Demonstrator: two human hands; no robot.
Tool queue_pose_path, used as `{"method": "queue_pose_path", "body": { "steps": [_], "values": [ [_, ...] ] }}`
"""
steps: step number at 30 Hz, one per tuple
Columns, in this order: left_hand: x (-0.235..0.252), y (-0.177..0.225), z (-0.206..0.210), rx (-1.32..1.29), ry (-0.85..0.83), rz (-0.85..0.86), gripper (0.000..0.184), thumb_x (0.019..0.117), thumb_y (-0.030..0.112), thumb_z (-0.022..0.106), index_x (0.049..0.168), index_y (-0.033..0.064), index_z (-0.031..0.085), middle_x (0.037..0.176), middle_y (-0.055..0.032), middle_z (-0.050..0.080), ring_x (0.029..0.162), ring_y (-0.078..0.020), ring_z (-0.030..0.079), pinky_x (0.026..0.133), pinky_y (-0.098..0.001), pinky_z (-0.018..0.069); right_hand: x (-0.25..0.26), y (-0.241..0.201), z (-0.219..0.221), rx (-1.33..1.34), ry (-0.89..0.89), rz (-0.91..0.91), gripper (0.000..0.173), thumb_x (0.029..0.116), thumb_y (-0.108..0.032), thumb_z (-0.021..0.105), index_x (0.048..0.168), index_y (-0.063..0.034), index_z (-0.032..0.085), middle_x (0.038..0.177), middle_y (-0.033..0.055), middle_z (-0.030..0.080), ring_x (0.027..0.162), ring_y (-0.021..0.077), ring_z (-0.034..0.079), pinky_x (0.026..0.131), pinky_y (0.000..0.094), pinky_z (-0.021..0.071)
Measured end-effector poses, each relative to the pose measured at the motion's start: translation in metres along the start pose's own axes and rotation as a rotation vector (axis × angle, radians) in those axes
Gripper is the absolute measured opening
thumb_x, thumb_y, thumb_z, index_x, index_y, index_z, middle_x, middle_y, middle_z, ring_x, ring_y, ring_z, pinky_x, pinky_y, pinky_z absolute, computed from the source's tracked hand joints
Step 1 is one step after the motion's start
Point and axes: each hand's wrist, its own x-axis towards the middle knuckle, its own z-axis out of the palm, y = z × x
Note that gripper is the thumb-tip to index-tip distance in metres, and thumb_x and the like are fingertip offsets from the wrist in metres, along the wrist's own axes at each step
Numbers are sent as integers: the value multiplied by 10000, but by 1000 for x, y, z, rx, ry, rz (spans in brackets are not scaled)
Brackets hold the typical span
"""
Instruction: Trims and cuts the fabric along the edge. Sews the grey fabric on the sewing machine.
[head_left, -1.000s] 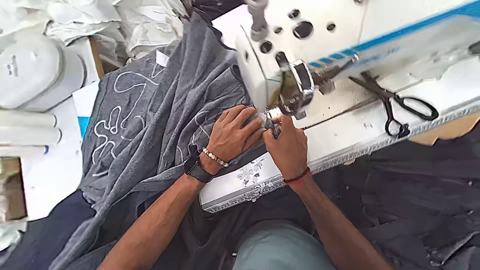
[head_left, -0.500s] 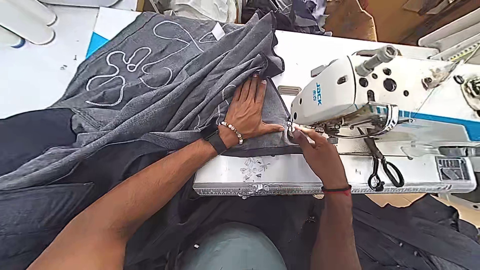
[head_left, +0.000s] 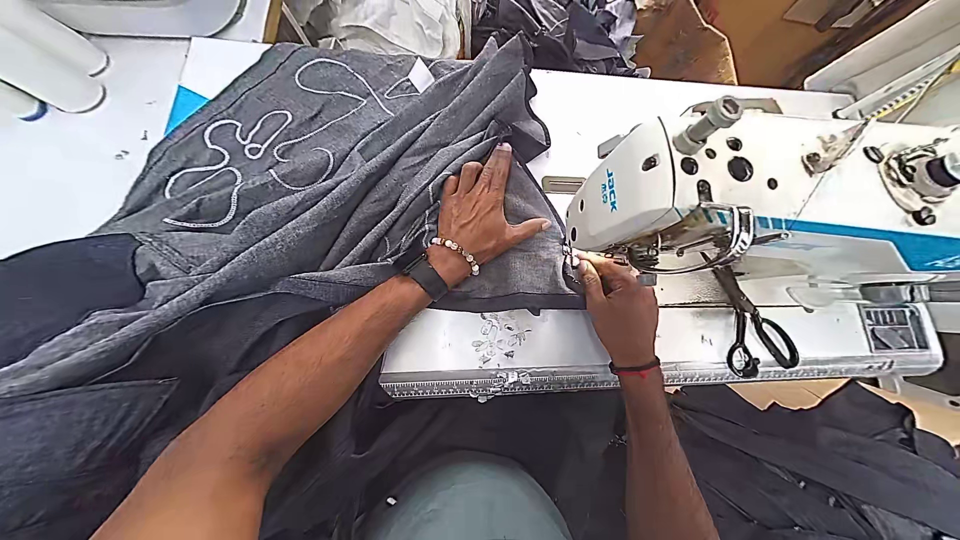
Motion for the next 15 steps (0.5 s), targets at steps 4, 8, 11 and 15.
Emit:
{"method": "queue_pose_path", "body": {
  "steps": [4, 8, 11, 15],
  "values": [
    [-1, -1, 1, -14, 36, -33, 1410, 635, 1024, 439, 1664, 123, 100, 1674, -55, 326, 1441, -285, 425, 1150, -501, 340, -5, -3, 1, -60, 23, -24, 321, 1048, -433, 534, 1179, -285, 788, 785, 56, 729, 679, 266, 674, 588, 530, 506],
    [-2, -4, 0, -8, 8, 17, 1383, 643, 1030, 415, 1669, 156, 108, 1701, -59, 264, 1454, -329, 399, 1136, -535, 346, 6, 14, -6, 99, -47, -102, 296, 1020, -450, 598, 1038, -239, 805, 742, 11, 704, 644, 186, 637, 596, 481, 517],
    [0, -8, -4, -1, 12, 138, 1298, 680, 1008, 420, 1646, 163, 229, 1689, -115, 269, 1463, -378, 378, 1138, -565, 347, 4, 29, -15, 206, -61, -141, 409, 1000, -463, 621, 732, -158, 676, 573, -29, 547, 510, 117, 507, 494, 381, 408],
    [-7, -3, -11, -127, 91, 580, 740, 904, 743, 534, 1329, 142, 610, 1429, -113, 570, 1370, -351, 470, 1131, -537, 354, -14, 38, -39, -34, -57, -26, 452, 1024, -478, 545, 753, -142, 678, 585, 24, 564, 533, 216, 561, 482, 465, 425]
  ]
}}
